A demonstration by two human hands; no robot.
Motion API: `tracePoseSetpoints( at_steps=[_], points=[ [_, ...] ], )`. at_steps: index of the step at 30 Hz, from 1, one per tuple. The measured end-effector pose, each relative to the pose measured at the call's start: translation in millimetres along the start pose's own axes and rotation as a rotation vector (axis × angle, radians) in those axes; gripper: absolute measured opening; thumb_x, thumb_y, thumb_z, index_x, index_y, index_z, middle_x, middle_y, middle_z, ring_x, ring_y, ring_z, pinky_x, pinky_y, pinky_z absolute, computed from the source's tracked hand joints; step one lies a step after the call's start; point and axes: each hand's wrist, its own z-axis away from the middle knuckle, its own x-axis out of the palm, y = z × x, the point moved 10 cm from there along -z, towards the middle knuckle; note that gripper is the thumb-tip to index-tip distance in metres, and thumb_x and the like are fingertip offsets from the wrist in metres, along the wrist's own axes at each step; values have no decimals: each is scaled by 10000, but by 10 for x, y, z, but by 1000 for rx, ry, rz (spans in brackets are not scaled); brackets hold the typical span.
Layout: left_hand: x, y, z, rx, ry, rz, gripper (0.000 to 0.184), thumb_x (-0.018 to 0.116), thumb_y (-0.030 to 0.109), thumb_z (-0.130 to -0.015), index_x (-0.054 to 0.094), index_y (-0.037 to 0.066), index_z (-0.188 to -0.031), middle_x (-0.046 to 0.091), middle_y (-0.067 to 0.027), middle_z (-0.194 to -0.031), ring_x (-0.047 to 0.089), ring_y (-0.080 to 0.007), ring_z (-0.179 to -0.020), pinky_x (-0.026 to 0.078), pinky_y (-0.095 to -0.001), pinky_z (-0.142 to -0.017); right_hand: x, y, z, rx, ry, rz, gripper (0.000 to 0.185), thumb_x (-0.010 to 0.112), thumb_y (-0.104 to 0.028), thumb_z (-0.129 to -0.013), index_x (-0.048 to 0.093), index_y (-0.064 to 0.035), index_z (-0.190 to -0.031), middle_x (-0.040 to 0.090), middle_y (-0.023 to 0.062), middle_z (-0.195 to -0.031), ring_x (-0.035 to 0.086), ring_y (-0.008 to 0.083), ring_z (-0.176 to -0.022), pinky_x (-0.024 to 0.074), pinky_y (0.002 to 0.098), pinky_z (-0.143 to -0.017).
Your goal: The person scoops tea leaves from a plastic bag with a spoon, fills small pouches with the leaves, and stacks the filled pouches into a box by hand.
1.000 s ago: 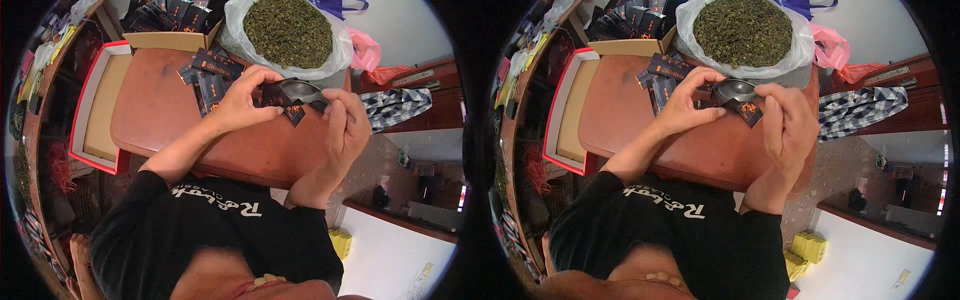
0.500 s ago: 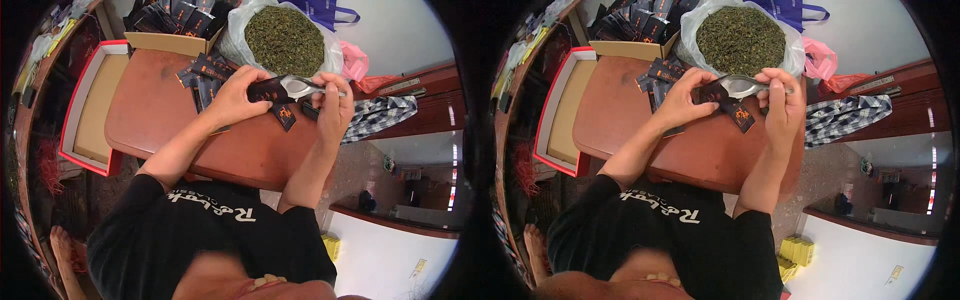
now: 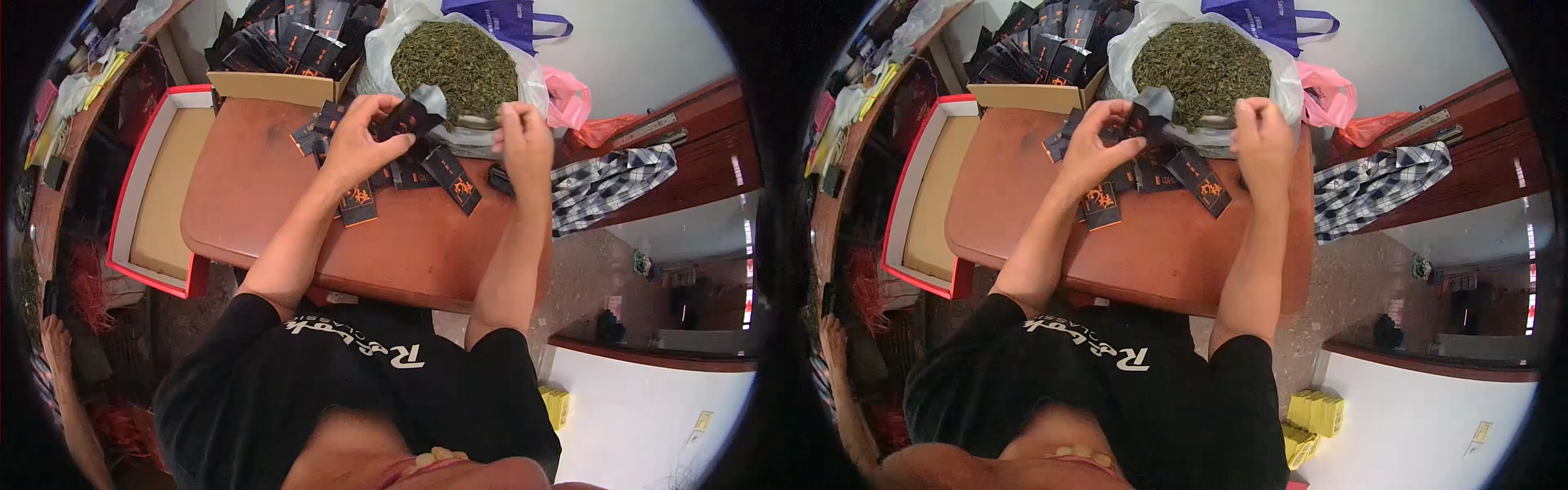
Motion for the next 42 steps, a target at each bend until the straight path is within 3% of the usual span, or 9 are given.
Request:
tracePoseSetpoints(
  at_steps=[4, 9, 21, 25, 36, 42],
  points=[
    [-33, -136, -31, -36, 28, 38, 480, 792, 174, -712, 627, 40, -1143, 576, -58, -1065, 567, -177, -975, 463, -315, -888, 387, 113, -43, 19, -38, -9, 246, 588, -248, -973, 616, -9, -925, 600, 30, -666, 584, 90, -551, 483, 269, -518],
    [3, -167, -22, -69, -2, 54, 493, 783, 164, -742, 606, 51, -1188, 574, -34, -1095, 534, -153, -1009, 434, -308, -916, 603, 251, -87, 2, 132, -109, 221, 553, -197, -991, 590, 15, -939, 626, 71, -790, 619, 123, -600, 527, 276, -532],
    [76, -136, -9, -22, -22, -122, 493, 786, 188, -709, 613, 29, -1143, 581, -99, -1074, 591, -239, -1000, 476, -347, -898, 334, 466, 28, -74, 304, -382, 176, 512, -180, -1017, 561, -11, -1008, 626, 51, -917, 584, 82, -680, 525, 236, -570],
    [80, -104, 10, -21, -15, -126, 471, 784, 169, -728, 608, 35, -1144, 581, -66, -1071, 563, -199, -1000, 458, -328, -892, 178, 427, 27, -53, 328, -422, 155, 515, -162, -1016, 559, -14, -1010, 629, 63, -931, 573, 85, -663, 511, 239, -570],
    [113, -127, 10, -31, -42, -231, 460, 770, 176, -732, 610, 39, -1141, 573, -85, -1067, 592, -225, -1010, 470, -341, -911, -61, 135, 29, -87, 187, -720, 136, 538, -165, -1016, 552, -29, -1015, 638, 82, -924, 564, 92, -635, 472, 241, -549],
    [113, -122, 11, -29, -34, -226, 461, 770, 181, -737, 611, 36, -1144, 571, -90, -1081, 592, -231, -1036, 467, -339, -931, 81, 44, 145, -35, 146, -524, 159, 535, -189, -1019, 565, -33, -999, 629, 45, -900, 539, 71, -627, 457, 215, -556]
  ],
)
